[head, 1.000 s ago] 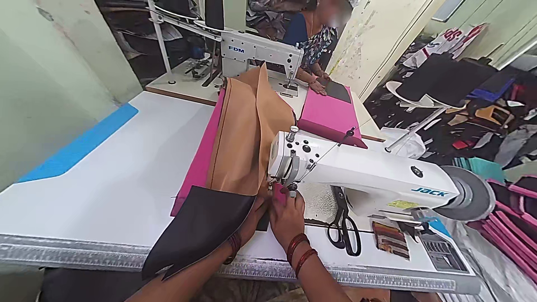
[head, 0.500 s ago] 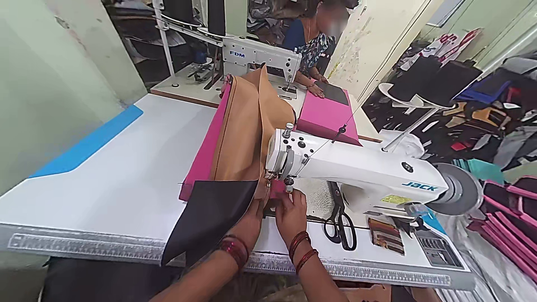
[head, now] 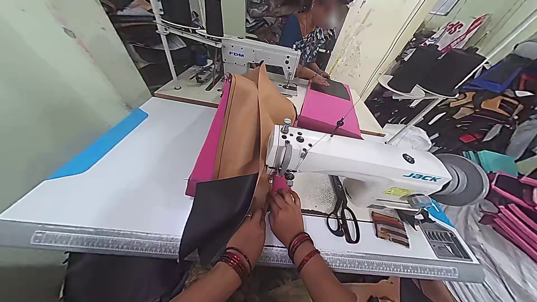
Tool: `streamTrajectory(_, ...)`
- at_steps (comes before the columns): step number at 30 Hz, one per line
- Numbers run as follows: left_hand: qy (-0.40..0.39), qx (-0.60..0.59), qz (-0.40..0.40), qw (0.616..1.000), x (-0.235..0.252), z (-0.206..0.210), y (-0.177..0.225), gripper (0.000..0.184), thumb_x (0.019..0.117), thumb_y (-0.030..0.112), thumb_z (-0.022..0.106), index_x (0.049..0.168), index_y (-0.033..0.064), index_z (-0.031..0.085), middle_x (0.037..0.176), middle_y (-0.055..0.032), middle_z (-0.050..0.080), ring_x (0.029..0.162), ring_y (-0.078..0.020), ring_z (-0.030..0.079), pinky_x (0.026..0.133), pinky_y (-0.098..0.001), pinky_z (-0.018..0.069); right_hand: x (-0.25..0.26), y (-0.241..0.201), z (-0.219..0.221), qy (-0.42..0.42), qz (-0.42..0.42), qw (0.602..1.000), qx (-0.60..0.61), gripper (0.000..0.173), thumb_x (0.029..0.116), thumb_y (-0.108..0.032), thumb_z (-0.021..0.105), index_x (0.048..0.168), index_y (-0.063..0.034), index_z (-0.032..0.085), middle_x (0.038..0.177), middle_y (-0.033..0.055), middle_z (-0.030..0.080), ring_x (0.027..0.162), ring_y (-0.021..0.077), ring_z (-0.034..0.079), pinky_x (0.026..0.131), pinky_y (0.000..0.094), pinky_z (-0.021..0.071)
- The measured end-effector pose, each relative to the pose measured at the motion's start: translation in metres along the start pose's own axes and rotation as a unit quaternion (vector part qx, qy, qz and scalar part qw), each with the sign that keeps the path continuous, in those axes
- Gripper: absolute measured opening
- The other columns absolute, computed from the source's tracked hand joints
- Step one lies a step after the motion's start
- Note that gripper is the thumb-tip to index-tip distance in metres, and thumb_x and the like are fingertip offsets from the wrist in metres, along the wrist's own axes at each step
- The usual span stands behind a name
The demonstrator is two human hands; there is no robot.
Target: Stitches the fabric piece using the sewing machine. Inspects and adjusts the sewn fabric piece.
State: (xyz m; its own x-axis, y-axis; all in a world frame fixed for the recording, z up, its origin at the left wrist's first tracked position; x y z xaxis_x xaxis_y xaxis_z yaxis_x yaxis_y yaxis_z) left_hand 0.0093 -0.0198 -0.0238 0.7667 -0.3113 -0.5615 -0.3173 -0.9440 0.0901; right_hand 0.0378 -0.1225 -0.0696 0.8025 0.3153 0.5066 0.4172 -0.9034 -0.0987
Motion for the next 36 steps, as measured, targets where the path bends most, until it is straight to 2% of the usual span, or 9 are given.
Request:
streamTrajectory(5, 0.005, -0.005, -0.005, 1.0, 0.005, 0.0, 0.001, 0.049, 0.1039, -0.006, 0.039, 0.153, -0.0081, 0.037, 0.158, -0.0272, 0.036, 0.141, -0.0433, 0.045, 0.113, -0.0454, 0.0432, 0.002, 0.001, 0.002, -0.023, 0.011, 1.0, -0.002, 0.035, 0.0787, -0.009, 0.069, 0.113, -0.005, 0.078, 0.127, 0.0055, 0.073, 0.123, 0.0322, 0.065, 0.105, 0.0614, 0.0449)
streamTrajectory(14, 0.012, -0.022, -0.004, 1.0, 0.011, -0.005, 0.004, 0.047, 0.1037, -0.007, 0.038, 0.151, -0.0096, 0.04, 0.159, -0.0262, 0.034, 0.142, -0.0434, 0.044, 0.114, -0.046, 0.0427, 0.005, 0.001, 0.001, -0.081, 0.049, 0.995, 0.021, 0.04, 0.0862, -0.011, 0.064, 0.124, -0.0022, 0.073, 0.141, 0.0077, 0.065, 0.136, 0.0364, 0.055, 0.112, 0.066, 0.0352)
streamTrajectory(17, 0.023, -0.036, 0.006, 0.999, 0.014, -0.007, 0.004, 0.046, 0.1026, -0.006, 0.041, 0.148, -0.0095, 0.044, 0.158, -0.0265, 0.036, 0.142, -0.0438, 0.043, 0.114, -0.0474, 0.0418, 0.002, 0.003, -0.001, -0.036, 0.038, 0.998, 0.041, 0.034, 0.0867, -0.009, 0.063, 0.117, -0.0037, 0.077, 0.131, 0.0079, 0.071, 0.131, 0.0374, 0.06, 0.109, 0.0639, 0.0409)
streamTrajectory(19, 0.019, -0.037, 0.008, 0.999, 0.016, -0.009, 0.005, 0.047, 0.1026, -0.005, 0.042, 0.149, -0.009, 0.042, 0.159, -0.0261, 0.034, 0.143, -0.0434, 0.042, 0.115, -0.047, 0.0405, 0.001, 0.004, -0.001, -0.022, 0.025, 0.998, 0.046, 0.031, 0.0865, -0.007, 0.062, 0.113, -0.0044, 0.078, 0.125, 0.0077, 0.074, 0.128, 0.0367, 0.062, 0.108, 0.0623, 0.043)
streamTrajectory(25, 0.027, -0.045, 0.018, 0.998, 0.025, -0.011, 0.005, 0.051, 0.1004, -0.008, 0.044, 0.151, -0.0105, 0.04, 0.16, -0.0276, 0.031, 0.144, -0.0446, 0.04, 0.117, -0.0476, 0.0386, 0.002, 0.004, 0.0, -0.029, 0.039, 0.998, 0.05, 0.03, 0.0912, -0.006, 0.059, 0.115, -0.0051, 0.078, 0.126, 0.0069, 0.074, 0.127, 0.0357, 0.063, 0.108, 0.0606, 0.0445)
streamTrajectory(31, 0.052, -0.048, 0.022, 0.997, 0.029, -0.014, 0.008, 0.046, 0.1002, -0.007, 0.045, 0.146, -0.0112, 0.046, 0.161, -0.0269, 0.032, 0.149, -0.0439, 0.033, 0.119, -0.0475, 0.0352, 0.002, 0.005, -0.001, -0.052, 0.059, 0.995, 0.062, 0.029, 0.0934, -0.005, 0.058, 0.115, -0.0051, 0.078, 0.127, 0.0075, 0.073, 0.127, 0.0357, 0.063, 0.109, 0.0581, 0.0447)
streamTrajectory(36, 0.128, -0.043, 0.021, 0.991, 0.031, 0.0, 0.006, 0.05, 0.1005, -0.003, 0.043, 0.151, -0.0073, 0.043, 0.161, -0.0236, 0.037, 0.149, -0.0386, 0.037, 0.118, -0.0468, 0.0366, -0.001, 0.007, -0.006, -0.025, 0.08, 0.994, 0.07, 0.026, 0.0924, -0.006, 0.058, 0.108, -0.0045, 0.08, 0.12, 0.0105, 0.075, 0.122, 0.0376, 0.065, 0.105, 0.0567, 0.0481)
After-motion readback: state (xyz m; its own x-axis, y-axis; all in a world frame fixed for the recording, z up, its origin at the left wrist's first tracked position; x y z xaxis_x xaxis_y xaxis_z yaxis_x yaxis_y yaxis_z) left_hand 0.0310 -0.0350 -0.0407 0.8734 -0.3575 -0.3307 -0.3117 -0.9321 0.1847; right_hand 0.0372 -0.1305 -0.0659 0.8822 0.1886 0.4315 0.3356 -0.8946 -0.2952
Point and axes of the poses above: each hand's wrist, its own x-axis towards the middle knuckle, its own z-axis out of the palm, y = z × x, the point moved 4 cm from there along x, towards the middle knuckle
